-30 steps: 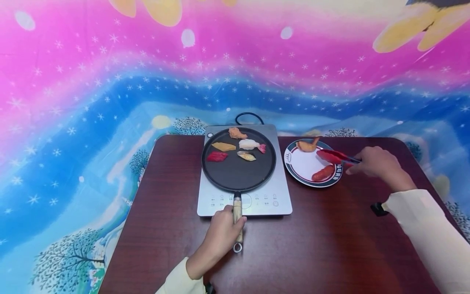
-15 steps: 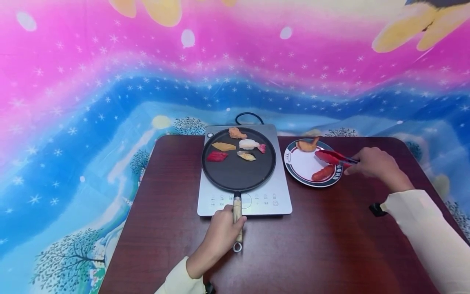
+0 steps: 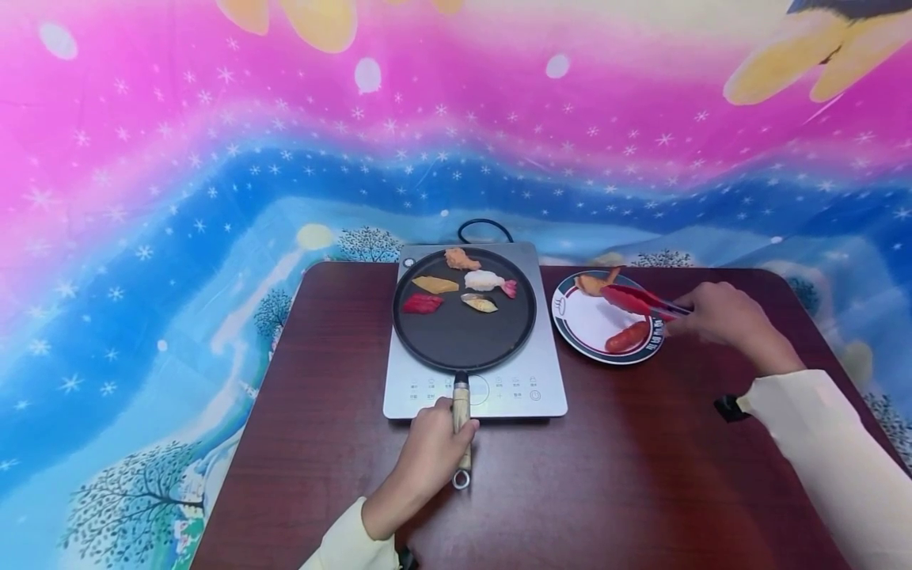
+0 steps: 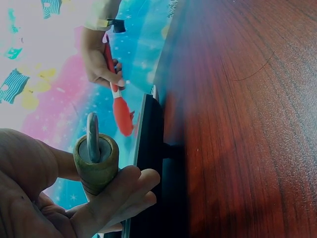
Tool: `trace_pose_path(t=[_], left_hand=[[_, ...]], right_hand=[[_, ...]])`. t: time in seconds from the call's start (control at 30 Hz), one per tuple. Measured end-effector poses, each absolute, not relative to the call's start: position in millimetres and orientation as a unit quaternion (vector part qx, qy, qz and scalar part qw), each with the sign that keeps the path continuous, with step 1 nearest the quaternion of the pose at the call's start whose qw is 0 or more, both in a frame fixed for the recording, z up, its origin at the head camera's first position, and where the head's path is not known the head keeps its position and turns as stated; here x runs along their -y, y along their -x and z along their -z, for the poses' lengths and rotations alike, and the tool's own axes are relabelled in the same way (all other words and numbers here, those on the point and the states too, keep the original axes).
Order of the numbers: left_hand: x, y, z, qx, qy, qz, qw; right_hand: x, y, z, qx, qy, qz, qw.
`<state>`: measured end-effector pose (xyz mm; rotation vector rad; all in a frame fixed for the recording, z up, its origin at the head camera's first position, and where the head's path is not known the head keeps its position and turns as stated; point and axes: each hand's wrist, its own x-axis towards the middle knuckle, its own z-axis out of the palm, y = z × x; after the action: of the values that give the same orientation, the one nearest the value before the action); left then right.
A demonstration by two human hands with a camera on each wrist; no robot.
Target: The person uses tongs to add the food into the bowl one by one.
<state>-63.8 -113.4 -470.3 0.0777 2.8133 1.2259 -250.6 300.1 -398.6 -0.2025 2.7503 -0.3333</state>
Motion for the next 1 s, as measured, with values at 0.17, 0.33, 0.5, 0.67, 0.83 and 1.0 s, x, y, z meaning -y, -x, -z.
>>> trace_pose_path(t=[0.17, 0.33, 0.5, 0.67, 0.83, 1.0], left_hand=[[113, 64, 471, -0.915, -0.024, -0.401, 0.036], [113, 64, 471, -0.914, -0.024, -0.403, 0.037], [113, 64, 470, -0.914, -0.023, -0.404, 0.035], [113, 64, 470, -0.911, -0.020, -0.409, 0.042], [113, 64, 470, -0.911, -0.016, -0.410, 0.045], [113, 64, 470, -0.912, -0.018, -0.408, 0.041]], right_hand=[[-288, 247, 390, -0.973, 0.085, 0.123, 0.175], [-275, 245, 383, -0.973, 0.100, 0.121, 0.171], [-263, 245, 377, -0.970, 0.117, 0.130, 0.170], [-249, 244, 374, -0.971, 0.133, 0.120, 0.157], [-233, 244, 371, -0.973, 0.150, 0.110, 0.139], [-213, 244, 367, -0.971, 0.163, 0.107, 0.138]])
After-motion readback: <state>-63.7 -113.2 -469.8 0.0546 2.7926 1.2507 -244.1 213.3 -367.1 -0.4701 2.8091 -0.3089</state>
